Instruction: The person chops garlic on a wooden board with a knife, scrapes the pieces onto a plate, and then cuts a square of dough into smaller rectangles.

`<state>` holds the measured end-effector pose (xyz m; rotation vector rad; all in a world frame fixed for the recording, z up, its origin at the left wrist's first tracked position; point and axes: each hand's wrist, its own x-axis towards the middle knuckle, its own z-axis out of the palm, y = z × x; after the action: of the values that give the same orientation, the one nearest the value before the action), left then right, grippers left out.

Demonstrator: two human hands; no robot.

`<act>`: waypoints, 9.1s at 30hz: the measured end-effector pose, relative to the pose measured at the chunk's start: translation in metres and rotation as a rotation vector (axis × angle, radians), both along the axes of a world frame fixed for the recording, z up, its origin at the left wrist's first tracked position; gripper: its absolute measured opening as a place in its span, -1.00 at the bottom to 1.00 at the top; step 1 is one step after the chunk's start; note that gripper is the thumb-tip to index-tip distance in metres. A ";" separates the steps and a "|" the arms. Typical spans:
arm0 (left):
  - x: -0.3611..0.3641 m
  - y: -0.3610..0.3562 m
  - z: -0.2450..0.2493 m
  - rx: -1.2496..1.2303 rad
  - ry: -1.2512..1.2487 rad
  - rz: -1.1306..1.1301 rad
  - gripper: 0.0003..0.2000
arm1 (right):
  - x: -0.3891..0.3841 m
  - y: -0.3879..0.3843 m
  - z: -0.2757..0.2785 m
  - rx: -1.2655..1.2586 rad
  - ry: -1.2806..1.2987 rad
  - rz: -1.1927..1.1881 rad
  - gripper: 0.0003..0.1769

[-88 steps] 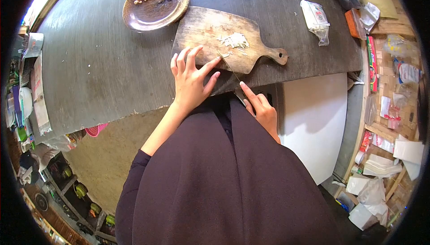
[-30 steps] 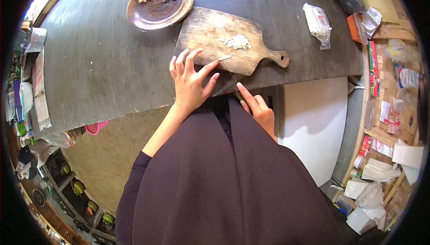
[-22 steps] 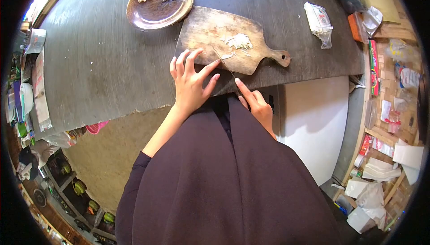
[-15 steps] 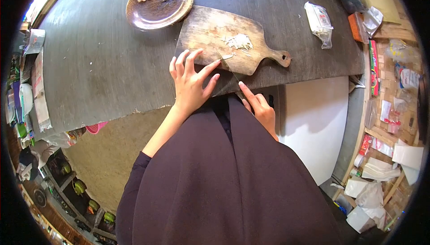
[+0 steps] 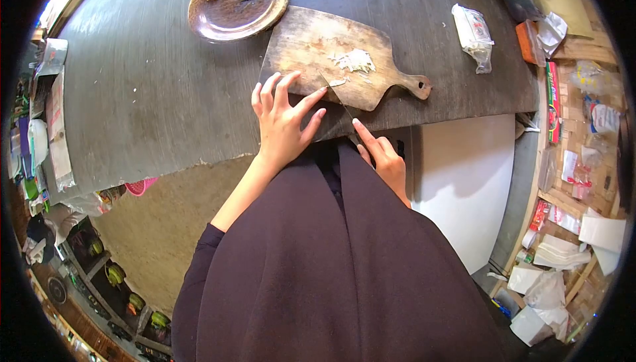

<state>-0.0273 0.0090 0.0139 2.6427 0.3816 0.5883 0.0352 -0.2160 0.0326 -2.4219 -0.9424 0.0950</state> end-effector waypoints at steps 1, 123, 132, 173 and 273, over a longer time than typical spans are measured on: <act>0.000 0.000 0.000 0.003 -0.008 -0.001 -0.63 | 0.000 0.003 0.000 0.005 0.013 -0.006 -0.32; 0.078 -0.103 0.051 -1.689 -0.285 0.591 -0.74 | 0.251 0.006 0.072 0.379 0.140 0.422 -0.41; 0.114 -0.054 0.057 -1.512 -0.548 0.490 -0.86 | 0.276 0.023 0.092 0.271 0.019 0.560 -0.45; 0.192 0.024 0.032 -1.351 -0.695 0.457 -0.87 | 0.379 0.142 0.036 0.171 -0.084 0.527 -0.71; 0.071 -0.090 0.020 -1.779 -0.150 0.320 -0.75 | 0.191 -0.075 0.023 0.323 0.352 -0.211 -0.66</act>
<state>0.0442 -0.0805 0.0334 0.8346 0.7735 0.2417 0.2264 -0.2914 0.0552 -2.0980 -0.4984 0.2610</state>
